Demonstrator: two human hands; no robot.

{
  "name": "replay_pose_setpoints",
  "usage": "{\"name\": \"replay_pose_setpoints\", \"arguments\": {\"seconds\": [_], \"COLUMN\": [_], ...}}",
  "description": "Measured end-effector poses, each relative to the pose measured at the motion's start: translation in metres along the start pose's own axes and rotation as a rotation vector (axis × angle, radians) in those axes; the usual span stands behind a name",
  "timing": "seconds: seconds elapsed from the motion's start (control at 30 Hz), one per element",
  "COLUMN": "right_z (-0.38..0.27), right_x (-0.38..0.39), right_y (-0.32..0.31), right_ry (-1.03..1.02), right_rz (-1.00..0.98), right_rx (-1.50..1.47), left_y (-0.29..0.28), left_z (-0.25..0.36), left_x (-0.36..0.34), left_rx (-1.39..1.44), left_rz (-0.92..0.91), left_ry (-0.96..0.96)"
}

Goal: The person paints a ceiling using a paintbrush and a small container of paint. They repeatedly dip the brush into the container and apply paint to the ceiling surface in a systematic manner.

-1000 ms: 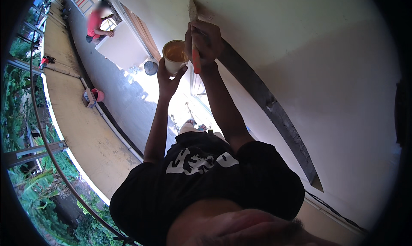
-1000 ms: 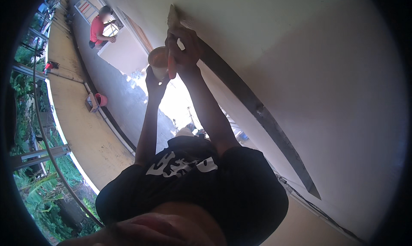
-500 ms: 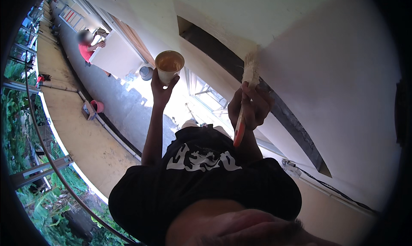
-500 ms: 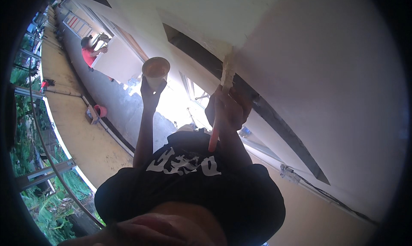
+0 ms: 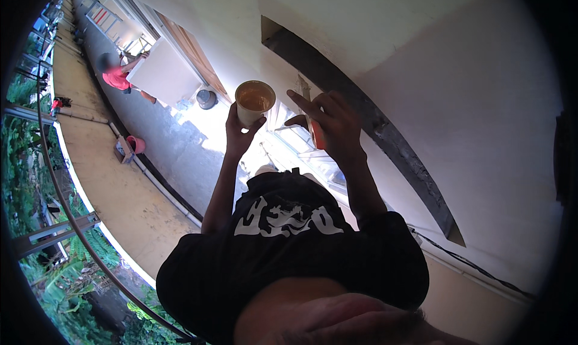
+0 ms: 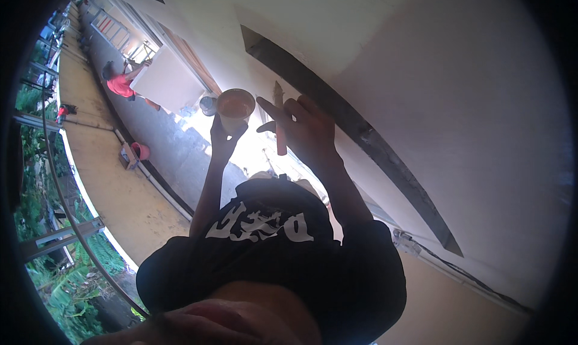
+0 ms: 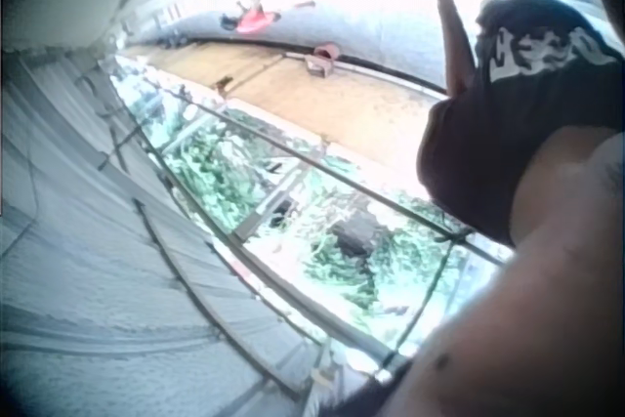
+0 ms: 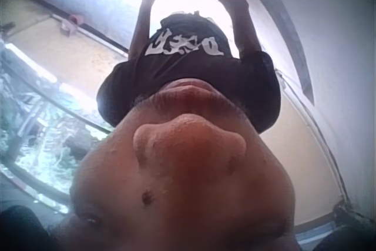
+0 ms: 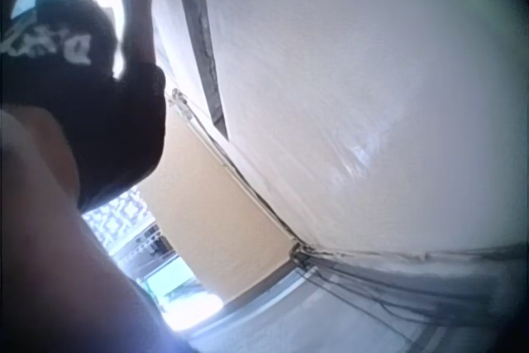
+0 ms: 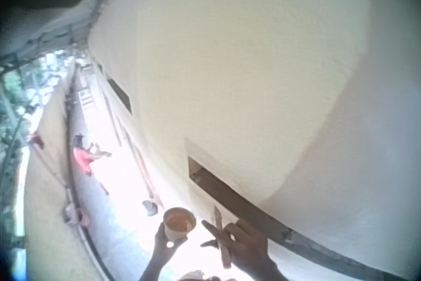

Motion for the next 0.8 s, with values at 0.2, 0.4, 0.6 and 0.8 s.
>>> {"name": "replay_pose_setpoints", "arguments": {"seconds": [0.2, 0.4, 0.6, 0.8], "right_z": [0.000, 0.004, 0.020, 0.040], "right_x": [0.006, 0.009, 0.007, 0.014], "right_y": [-0.005, 0.000, -0.002, -0.019], "right_ry": [0.088, 0.163, 0.183, 0.398], "right_rz": [-0.191, -0.179, -0.303, -0.677], "right_rx": [-0.186, -0.506, -0.574, -1.191], "left_y": [0.021, 0.038, 0.041, 0.043], "left_z": [-0.013, -0.004, -0.012, -0.017], "left_x": [0.007, -0.001, -0.002, -0.010], "left_rx": [0.024, 0.088, 0.092, 0.005], "left_rz": [-0.127, -0.165, -0.161, -0.053], "left_ry": [0.001, 0.087, 0.044, 0.164]}}
Point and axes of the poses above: each hand's wrist, its own x-axis away from the middle knuckle, its own y-axis out of the palm, z = x × y, the point moved 1 cm from there along -x, towards the middle knuckle, and after that the axes turned 1 degree about -z, right-handed, at the moved point
